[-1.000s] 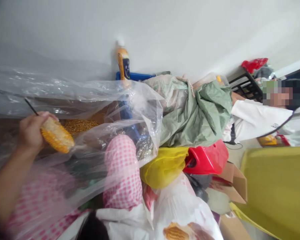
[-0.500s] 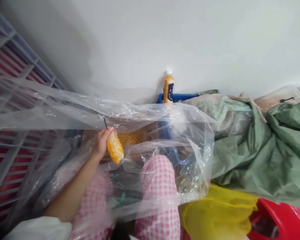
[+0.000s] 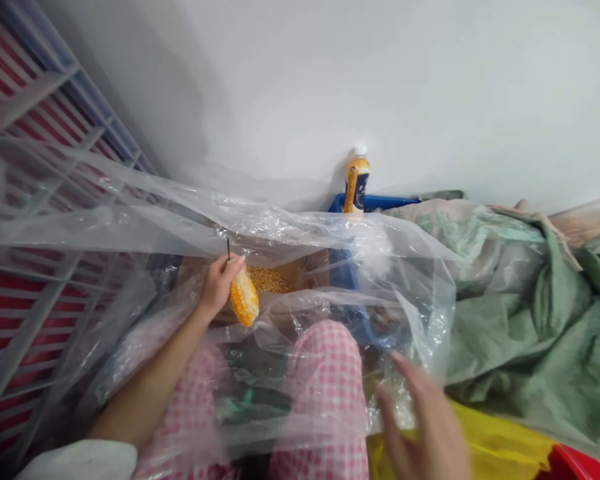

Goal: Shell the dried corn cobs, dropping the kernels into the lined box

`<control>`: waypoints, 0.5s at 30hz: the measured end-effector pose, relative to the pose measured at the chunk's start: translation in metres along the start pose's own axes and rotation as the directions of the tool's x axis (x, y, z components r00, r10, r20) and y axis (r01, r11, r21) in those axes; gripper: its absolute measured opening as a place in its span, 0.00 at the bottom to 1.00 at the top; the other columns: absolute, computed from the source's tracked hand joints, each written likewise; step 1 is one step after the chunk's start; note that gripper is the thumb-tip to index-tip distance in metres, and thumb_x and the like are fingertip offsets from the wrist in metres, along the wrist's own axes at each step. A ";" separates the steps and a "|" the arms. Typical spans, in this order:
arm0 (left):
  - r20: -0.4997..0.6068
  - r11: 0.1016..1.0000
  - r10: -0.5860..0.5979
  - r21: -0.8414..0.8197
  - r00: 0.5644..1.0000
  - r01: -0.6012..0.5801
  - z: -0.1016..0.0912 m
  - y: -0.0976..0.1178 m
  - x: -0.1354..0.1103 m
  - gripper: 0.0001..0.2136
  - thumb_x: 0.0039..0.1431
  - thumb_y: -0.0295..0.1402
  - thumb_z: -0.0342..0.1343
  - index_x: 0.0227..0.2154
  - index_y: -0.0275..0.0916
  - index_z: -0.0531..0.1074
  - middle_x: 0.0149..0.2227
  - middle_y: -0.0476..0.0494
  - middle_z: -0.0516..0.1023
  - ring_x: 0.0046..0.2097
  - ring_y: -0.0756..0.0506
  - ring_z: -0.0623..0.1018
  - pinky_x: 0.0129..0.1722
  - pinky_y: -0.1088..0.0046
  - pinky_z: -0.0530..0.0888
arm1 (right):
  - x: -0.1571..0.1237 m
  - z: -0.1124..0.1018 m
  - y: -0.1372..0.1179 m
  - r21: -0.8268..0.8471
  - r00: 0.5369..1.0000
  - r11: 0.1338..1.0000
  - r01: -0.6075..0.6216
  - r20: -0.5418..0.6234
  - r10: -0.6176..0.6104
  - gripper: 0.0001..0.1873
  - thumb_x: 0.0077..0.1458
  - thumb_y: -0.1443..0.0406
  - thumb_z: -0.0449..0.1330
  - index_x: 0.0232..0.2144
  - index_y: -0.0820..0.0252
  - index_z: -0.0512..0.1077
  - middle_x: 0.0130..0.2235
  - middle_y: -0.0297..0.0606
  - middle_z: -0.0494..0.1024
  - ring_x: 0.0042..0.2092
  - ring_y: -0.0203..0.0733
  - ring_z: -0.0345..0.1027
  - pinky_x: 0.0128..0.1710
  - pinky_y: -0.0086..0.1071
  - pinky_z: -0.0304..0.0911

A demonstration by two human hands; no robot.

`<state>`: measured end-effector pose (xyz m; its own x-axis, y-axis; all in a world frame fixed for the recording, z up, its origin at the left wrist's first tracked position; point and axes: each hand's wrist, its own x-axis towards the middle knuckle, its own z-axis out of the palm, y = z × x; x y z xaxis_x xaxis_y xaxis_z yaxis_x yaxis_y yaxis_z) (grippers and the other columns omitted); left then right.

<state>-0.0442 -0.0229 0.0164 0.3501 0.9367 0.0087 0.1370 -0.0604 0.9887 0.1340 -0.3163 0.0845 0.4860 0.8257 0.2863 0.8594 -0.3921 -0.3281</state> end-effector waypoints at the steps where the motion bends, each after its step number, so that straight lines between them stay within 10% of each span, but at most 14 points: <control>1: -0.008 1.000 0.003 0.013 1.000 -0.003 0.000 0.000 0.000 0.14 0.52 0.42 0.51 0.20 0.38 0.61 0.20 0.53 0.61 0.25 0.52 0.63 0.27 0.76 0.60 | 0.020 0.017 -0.019 0.084 0.994 0.992 0.097 0.047 -0.101 0.19 0.54 0.59 0.54 0.47 0.58 0.65 0.45 0.44 0.71 0.44 0.46 0.66 0.44 0.40 0.62; 8: 0.026 0.934 0.215 0.288 0.976 -0.213 -0.002 0.001 -0.001 0.11 0.54 0.39 0.49 0.22 0.38 0.61 0.25 0.50 0.64 0.30 0.49 0.66 0.32 0.74 0.62 | 0.151 0.105 -0.141 0.561 0.979 0.828 0.014 0.159 -0.125 0.14 0.52 0.58 0.57 0.39 0.56 0.73 0.34 0.38 0.72 0.39 0.40 0.62 0.42 0.34 0.59; 15: 0.154 0.896 0.215 0.363 0.964 -0.258 -0.001 0.005 0.000 0.06 0.52 0.35 0.51 0.26 0.39 0.64 0.28 0.47 0.67 0.33 0.46 0.69 0.34 0.72 0.63 | 0.175 0.143 -0.141 0.814 0.974 0.563 -0.142 0.217 -0.069 0.12 0.49 0.58 0.59 0.22 0.60 0.69 0.29 0.34 0.70 0.36 0.37 0.62 0.40 0.31 0.57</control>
<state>-0.0443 -0.0225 0.0215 0.5101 0.8371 0.1978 0.3685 -0.4205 0.8291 0.0748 -0.0587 0.0523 0.3799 0.9189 0.1060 0.2854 -0.0074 -0.9584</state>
